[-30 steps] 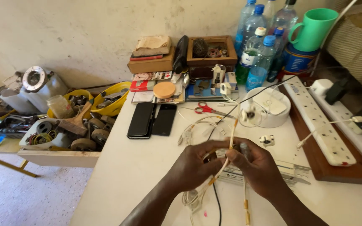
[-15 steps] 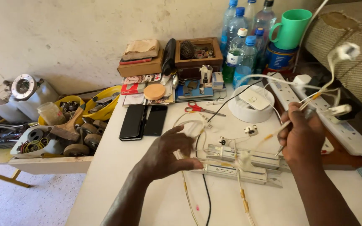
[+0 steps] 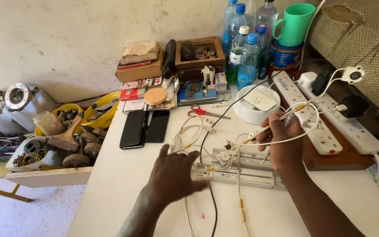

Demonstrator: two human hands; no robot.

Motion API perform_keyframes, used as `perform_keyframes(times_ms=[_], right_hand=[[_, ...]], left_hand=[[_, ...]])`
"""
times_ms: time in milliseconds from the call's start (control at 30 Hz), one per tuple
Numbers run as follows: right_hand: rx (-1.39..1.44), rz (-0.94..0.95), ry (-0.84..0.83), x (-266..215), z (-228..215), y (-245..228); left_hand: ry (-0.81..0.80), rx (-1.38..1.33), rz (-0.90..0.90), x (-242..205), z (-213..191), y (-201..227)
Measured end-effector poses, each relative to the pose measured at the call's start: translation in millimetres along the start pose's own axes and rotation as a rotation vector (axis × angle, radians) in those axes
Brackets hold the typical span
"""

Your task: The person is wiring electrical ballasts and components on a workbench, using a screwdriver to secure connections.

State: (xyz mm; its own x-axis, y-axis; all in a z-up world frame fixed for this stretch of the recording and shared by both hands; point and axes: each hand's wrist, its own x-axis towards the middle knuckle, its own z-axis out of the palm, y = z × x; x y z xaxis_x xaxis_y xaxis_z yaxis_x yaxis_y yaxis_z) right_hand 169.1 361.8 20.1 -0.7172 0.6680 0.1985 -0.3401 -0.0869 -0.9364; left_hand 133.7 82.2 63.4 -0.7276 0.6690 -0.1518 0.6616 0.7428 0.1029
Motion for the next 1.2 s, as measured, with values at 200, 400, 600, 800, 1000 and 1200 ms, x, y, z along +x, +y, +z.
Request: perform_keyframes(times_ms=[200, 400, 600, 800, 1000, 1200], right_hand=[[0.135, 0.055, -0.082, -2, -2, -2], [0.369, 0.067, -0.300, -20, 1, -36], [0.600, 0.190, -0.613, -32, -2, -35], [0.604, 0.107, -0.596, -38, 2, -43], [0.574, 0.074, -0.530, -33, 7, -32], [0.478, 0.044, -0.410, -21, 4, -36]], left_hand=[[0.278, -0.272, 0.112, 8, 9, 18], [-0.118, -0.762, 0.037, 7, -4, 18], [-0.021, -0.995, 0.436, -1, 4, 9], [-0.158, -1.355, -0.165, 3, -5, 31], [-0.439, -1.528, 0.312, 9, 24, 26], [-0.450, -1.716, 0.218, 13, 23, 16]])
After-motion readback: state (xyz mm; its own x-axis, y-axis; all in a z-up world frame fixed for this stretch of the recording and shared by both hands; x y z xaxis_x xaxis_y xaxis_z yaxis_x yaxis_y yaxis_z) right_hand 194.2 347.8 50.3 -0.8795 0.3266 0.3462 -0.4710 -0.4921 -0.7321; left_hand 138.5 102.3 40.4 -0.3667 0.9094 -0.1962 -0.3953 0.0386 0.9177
